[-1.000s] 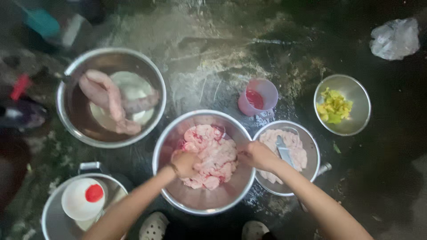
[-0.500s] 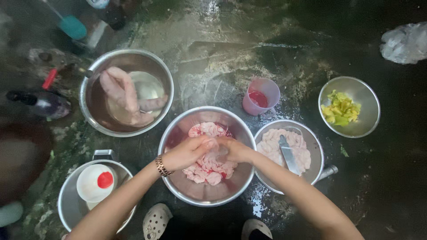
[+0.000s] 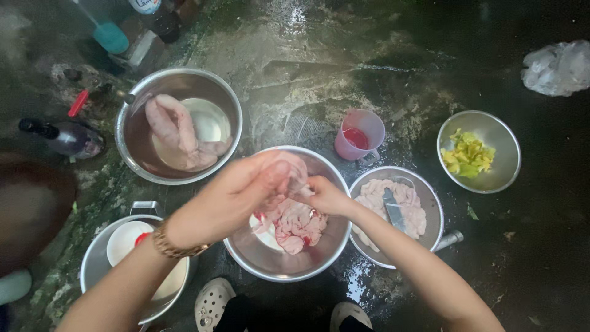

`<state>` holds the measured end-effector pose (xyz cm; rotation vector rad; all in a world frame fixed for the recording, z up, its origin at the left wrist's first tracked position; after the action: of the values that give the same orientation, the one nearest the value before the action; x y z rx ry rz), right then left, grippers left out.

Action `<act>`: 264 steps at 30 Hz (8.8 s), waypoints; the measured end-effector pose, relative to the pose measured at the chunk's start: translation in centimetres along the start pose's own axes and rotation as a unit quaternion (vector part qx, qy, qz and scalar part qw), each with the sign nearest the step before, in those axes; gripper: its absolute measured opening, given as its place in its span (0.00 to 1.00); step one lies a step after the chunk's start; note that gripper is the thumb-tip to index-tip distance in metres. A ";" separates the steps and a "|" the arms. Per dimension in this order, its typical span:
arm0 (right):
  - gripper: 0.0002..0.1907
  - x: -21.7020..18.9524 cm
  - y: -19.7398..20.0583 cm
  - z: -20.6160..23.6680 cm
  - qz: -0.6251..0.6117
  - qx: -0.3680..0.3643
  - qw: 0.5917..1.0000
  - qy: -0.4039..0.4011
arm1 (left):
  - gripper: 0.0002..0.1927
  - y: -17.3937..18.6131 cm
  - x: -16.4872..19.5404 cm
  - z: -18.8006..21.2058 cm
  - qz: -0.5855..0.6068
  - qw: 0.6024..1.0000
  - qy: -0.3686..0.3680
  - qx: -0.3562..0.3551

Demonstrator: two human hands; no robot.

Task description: The person mixes ground meat with red seasoning liquid in a large bowl, kneading it by hand. They then hold a casing on a tube with chopsticks, thread the sausage casing onto the tube, and press the seasoned meat into the casing to fill it, working over bowls on a wet concrete floor.

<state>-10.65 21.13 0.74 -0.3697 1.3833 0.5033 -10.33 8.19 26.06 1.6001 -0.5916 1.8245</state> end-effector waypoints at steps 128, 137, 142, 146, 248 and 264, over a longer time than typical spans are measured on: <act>0.12 10.0 -4.4 -0.1 -0.170 -0.242 0.937 -0.185 | 0.07 1.9 -27.6 -2.1 -0.214 0.971 -0.054 0.088; 0.17 7.0 -1.7 -1.0 0.021 -0.083 0.996 -0.022 | 0.07 1.9 -34.6 -2.8 -0.018 0.993 0.003 0.118; 0.07 2.3 11.2 3.6 0.274 0.392 0.876 0.067 | 0.07 2.4 -35.9 -1.0 -0.133 0.978 0.046 0.151; 0.19 4.0 20.2 6.5 0.053 0.541 0.835 -0.088 | 0.05 2.8 -35.4 -0.4 -0.171 0.972 0.087 0.132; 0.21 13.8 -52.5 -5.1 0.052 -0.279 0.926 -0.250 | 0.73 14.9 -38.5 72.0 -0.232 0.449 0.231 0.831; 0.21 10.4 -57.2 -6.6 0.021 -0.243 0.947 -0.210 | 0.45 13.4 -42.9 72.9 -0.164 0.458 0.163 0.858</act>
<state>15.94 -29.17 -13.07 -0.5934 0.8437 0.9068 33.79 -58.95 -3.47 1.7508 2.3759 2.0605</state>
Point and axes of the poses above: each hand's wrist, its own z-axis away from the middle knuckle, its own y-axis out of the back of the hand, x = y × z, the point moved 8 cm from there along -z, towards the middle knuckle, and after that the axes turned 6 degrees about -z, right-handed, at the moved point
